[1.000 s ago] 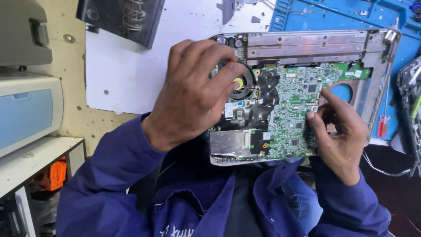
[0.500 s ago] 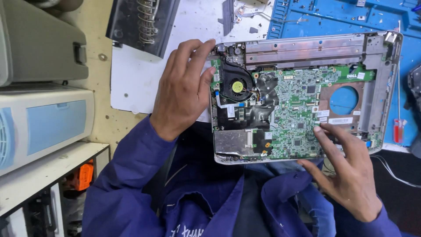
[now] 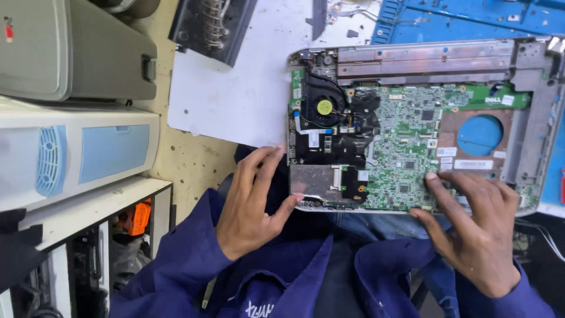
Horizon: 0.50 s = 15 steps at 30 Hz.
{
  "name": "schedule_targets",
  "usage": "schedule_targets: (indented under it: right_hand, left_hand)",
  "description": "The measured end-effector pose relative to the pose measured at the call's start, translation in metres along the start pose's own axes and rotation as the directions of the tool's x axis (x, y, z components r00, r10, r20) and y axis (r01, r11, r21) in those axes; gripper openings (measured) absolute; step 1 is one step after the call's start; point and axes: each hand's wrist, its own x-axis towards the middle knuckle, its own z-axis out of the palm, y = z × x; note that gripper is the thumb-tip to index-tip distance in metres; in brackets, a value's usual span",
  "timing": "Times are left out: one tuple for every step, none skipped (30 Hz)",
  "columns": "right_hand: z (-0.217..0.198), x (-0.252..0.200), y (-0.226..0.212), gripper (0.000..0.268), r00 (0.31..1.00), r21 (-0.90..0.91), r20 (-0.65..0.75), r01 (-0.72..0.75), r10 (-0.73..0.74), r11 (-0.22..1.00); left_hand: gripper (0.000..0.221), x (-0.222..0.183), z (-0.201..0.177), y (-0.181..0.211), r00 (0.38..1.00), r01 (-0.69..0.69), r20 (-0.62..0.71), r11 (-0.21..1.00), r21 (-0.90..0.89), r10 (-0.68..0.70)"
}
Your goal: The person disassembles a laptop by removing internal components, including the cooling fan and motherboard, from the chassis by hand and with a screwdriver.
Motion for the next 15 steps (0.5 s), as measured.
schedule_targets:
  right_hand:
    - [-0.001, 0.004, -0.001, 0.06, 1.0, 0.07, -0.008, 0.029, -0.028, 0.997]
    - [-0.004, 0.007, -0.001, 0.059, 0.999, 0.13, -0.023, 0.049, -0.047, 0.99]
    - [-0.004, 0.003, -0.005, 0.059, 1.0, 0.116, -0.023, 0.019, -0.016, 0.993]
    - [-0.004, 0.004, -0.006, 0.062, 0.999, 0.146, -0.032, -0.004, 0.009, 0.989]
    - [-0.004, 0.004, -0.007, 0.066, 0.999, 0.176, -0.041, -0.026, 0.034, 0.984]
    - [-0.005, 0.005, -0.007, 0.066, 0.998, 0.161, -0.052, -0.038, 0.047, 0.986]
    - [-0.006, 0.006, -0.008, 0.064, 0.997, 0.163, -0.066, -0.021, 0.032, 0.986]
    - [-0.006, 0.009, -0.008, 0.062, 0.997, 0.169, -0.079, 0.002, 0.011, 0.986]
    - [-0.007, 0.008, -0.008, 0.062, 0.996, 0.159, -0.089, -0.003, 0.017, 0.987]
    - [-0.008, 0.007, -0.009, 0.065, 0.996, 0.181, -0.084, -0.011, 0.026, 0.983]
    - [-0.008, 0.006, -0.009, 0.068, 0.996, 0.203, -0.079, -0.018, 0.035, 0.979]
    - [-0.008, 0.004, -0.008, 0.068, 0.996, 0.199, -0.084, -0.025, 0.043, 0.98]
    - [-0.007, 0.002, -0.007, 0.069, 0.997, 0.247, -0.073, -0.019, 0.039, 0.969]
    - [-0.007, 0.0, -0.007, 0.07, 0.998, 0.297, -0.059, -0.014, 0.033, 0.955]
    - [-0.006, -0.002, -0.006, 0.07, 0.997, 0.296, -0.059, -0.022, 0.041, 0.955]
  left_hand:
    - [0.07, -0.004, 0.003, 0.004, 0.994, -0.077, -0.067, 0.99, 0.122, 0.086]
    - [0.061, -0.005, 0.006, 0.008, 0.974, -0.158, -0.123, 0.957, 0.242, 0.192]
    - [0.061, 0.002, 0.004, 0.014, 0.971, -0.187, -0.105, 0.955, 0.229, 0.215]
    - [0.056, 0.009, 0.004, 0.019, 0.96, -0.229, -0.094, 0.935, 0.271, 0.263]
    - [0.051, 0.016, 0.003, 0.026, 0.947, -0.271, -0.082, 0.91, 0.313, 0.31]
    - [0.051, 0.023, 0.005, 0.027, 0.94, -0.292, -0.082, 0.905, 0.308, 0.331]
    - [0.064, 0.03, 0.007, 0.028, 0.934, -0.334, 0.006, 0.867, 0.37, 0.358]
    - [0.077, 0.036, 0.009, 0.03, 0.924, -0.372, 0.092, 0.821, 0.433, 0.37]
    - [0.077, 0.043, 0.013, 0.033, 0.919, -0.384, 0.091, 0.816, 0.433, 0.385]
    - [0.091, 0.048, 0.017, 0.036, 0.905, -0.42, 0.154, 0.781, 0.462, 0.396]
    - [0.105, 0.054, 0.021, 0.038, 0.889, -0.456, 0.217, 0.744, 0.489, 0.403]
    - [0.105, 0.055, 0.023, 0.04, 0.884, -0.466, 0.22, 0.739, 0.487, 0.412]
    - [0.107, 0.057, 0.026, 0.041, 0.877, -0.481, 0.235, 0.749, 0.456, 0.42]
    - [0.108, 0.057, 0.029, 0.043, 0.87, -0.493, 0.252, 0.761, 0.422, 0.424]
    - [0.108, 0.057, 0.03, 0.041, 0.866, -0.5, 0.257, 0.758, 0.418, 0.429]
